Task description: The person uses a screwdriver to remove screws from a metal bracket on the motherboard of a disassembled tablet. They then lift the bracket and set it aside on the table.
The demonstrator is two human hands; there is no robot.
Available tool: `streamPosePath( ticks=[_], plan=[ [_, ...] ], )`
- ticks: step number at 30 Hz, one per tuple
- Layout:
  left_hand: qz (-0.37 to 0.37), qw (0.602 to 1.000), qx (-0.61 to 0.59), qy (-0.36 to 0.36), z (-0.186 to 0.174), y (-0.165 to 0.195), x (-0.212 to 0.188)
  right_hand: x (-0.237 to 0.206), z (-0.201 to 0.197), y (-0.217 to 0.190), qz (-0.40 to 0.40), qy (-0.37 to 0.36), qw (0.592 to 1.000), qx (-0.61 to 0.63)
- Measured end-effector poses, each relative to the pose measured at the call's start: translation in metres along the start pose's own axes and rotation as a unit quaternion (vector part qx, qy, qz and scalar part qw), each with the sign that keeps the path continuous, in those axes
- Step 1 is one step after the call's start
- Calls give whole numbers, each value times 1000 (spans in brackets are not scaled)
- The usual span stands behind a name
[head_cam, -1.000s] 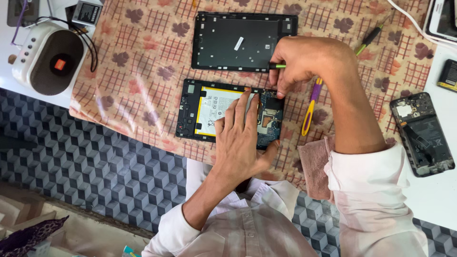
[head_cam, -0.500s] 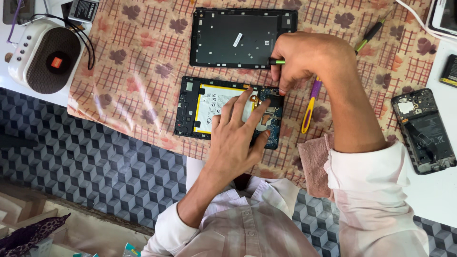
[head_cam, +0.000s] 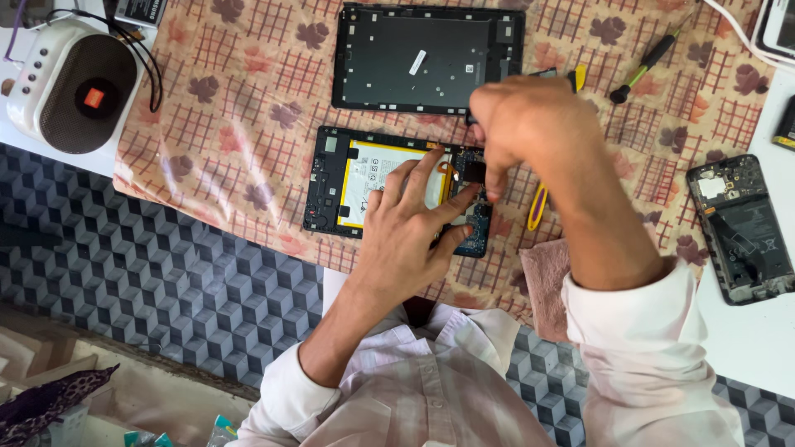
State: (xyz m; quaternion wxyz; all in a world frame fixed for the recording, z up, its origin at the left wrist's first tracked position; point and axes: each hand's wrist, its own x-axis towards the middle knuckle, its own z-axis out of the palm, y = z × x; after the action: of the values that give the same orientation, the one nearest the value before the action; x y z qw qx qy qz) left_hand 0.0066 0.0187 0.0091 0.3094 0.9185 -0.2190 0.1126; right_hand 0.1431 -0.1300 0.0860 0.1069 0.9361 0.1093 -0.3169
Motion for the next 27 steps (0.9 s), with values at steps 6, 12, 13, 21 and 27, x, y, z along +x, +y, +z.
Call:
streamPosePath(
  ticks=[6, 12, 13, 21, 27],
  plan=[
    [-3, 998, -64, -19, -7, -15, 12, 1, 16, -15, -3, 26, 998, -50],
    [-14, 996, -86, -22, -12, -17, 14, 2, 25, -14, -21, 54, 997, -51],
    [-12, 995, -92, -23, -13, -18, 14, 3, 25, -13, -26, 61, 997, -48],
    [-10, 992, -118, -37, -16, -19, 13, -9, 0, 8, 16, 5, 996, 89],
    [-28, 991, -127, -26, -13, -21, 13, -1, 10, -16, -61, 72, 995, -24]
  ],
)
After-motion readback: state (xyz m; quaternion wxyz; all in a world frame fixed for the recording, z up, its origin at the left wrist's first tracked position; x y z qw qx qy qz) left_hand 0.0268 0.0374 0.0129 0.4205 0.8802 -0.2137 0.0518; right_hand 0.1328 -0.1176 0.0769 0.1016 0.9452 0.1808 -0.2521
